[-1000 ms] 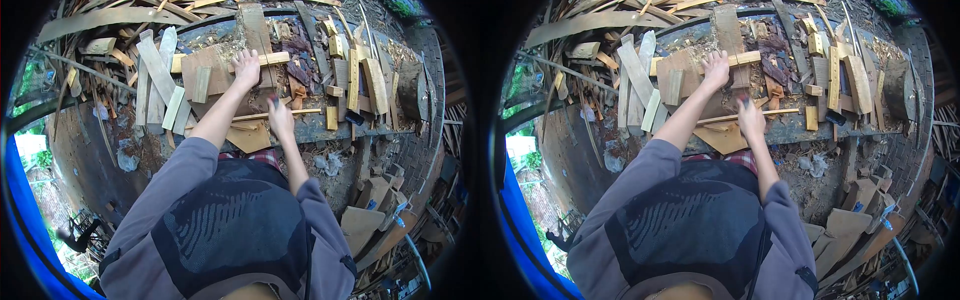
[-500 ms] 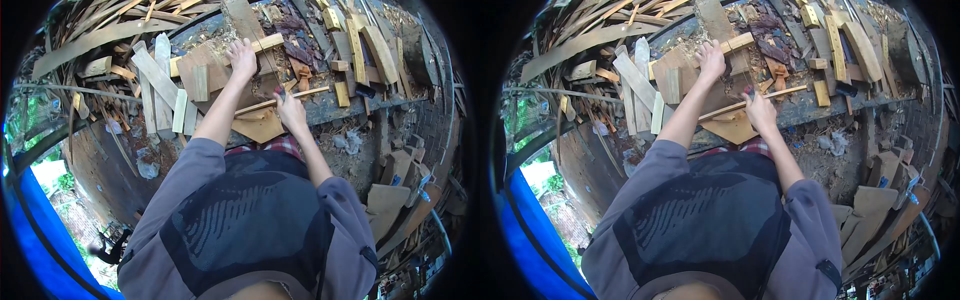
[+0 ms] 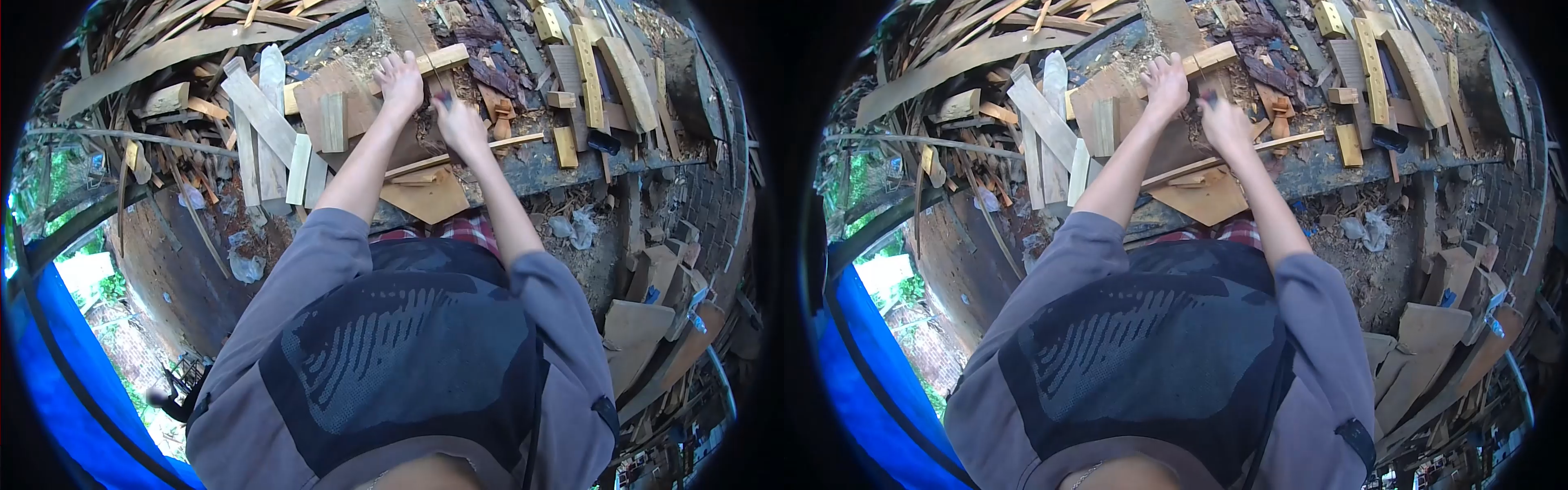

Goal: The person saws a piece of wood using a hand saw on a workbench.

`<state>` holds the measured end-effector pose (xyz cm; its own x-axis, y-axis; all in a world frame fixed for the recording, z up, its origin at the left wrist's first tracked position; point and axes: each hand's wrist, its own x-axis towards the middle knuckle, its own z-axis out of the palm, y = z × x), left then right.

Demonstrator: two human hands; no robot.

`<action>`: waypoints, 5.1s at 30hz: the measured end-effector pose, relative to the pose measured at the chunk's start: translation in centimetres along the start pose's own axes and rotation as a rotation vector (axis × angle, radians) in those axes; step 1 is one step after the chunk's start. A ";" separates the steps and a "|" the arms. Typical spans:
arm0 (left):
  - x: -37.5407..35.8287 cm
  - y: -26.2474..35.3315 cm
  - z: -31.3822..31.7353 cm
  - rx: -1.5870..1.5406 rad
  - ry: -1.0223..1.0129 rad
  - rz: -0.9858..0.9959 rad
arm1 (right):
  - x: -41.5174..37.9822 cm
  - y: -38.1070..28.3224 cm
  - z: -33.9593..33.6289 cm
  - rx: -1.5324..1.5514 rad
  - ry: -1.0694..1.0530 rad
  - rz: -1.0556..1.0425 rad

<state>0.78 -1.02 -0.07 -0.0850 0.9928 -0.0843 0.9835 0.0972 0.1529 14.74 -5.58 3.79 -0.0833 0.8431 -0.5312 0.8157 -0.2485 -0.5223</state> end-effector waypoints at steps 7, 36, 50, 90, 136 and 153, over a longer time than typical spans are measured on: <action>0.4 0.2 0.4 0.047 0.010 -0.033 | -4.7 3.4 1.0 0.114 0.055 0.010; -0.3 -0.2 0.4 0.030 0.066 0.066 | -0.3 0.2 0.6 -0.061 0.090 0.005; 3.7 -4.9 -2.5 -0.506 -0.379 0.186 | -7.8 3.3 1.0 -0.085 0.029 -0.005; 2.0 -1.4 -0.3 -0.149 0.211 -0.248 | -0.6 -2.1 2.8 -0.074 0.261 0.081; 2.2 -1.7 0.3 -0.118 0.278 -0.265 | -0.4 1.2 3.3 -0.132 0.268 -0.065; 2.7 -1.7 0.4 -0.132 0.303 -0.266 | -9.4 3.0 2.7 -0.093 0.128 0.123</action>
<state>-1.04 1.43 -0.90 -0.3958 0.9057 0.1520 0.8935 0.3415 0.2915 16.44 -15.60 5.40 0.0889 0.8642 -0.4952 0.8653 -0.3132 -0.3913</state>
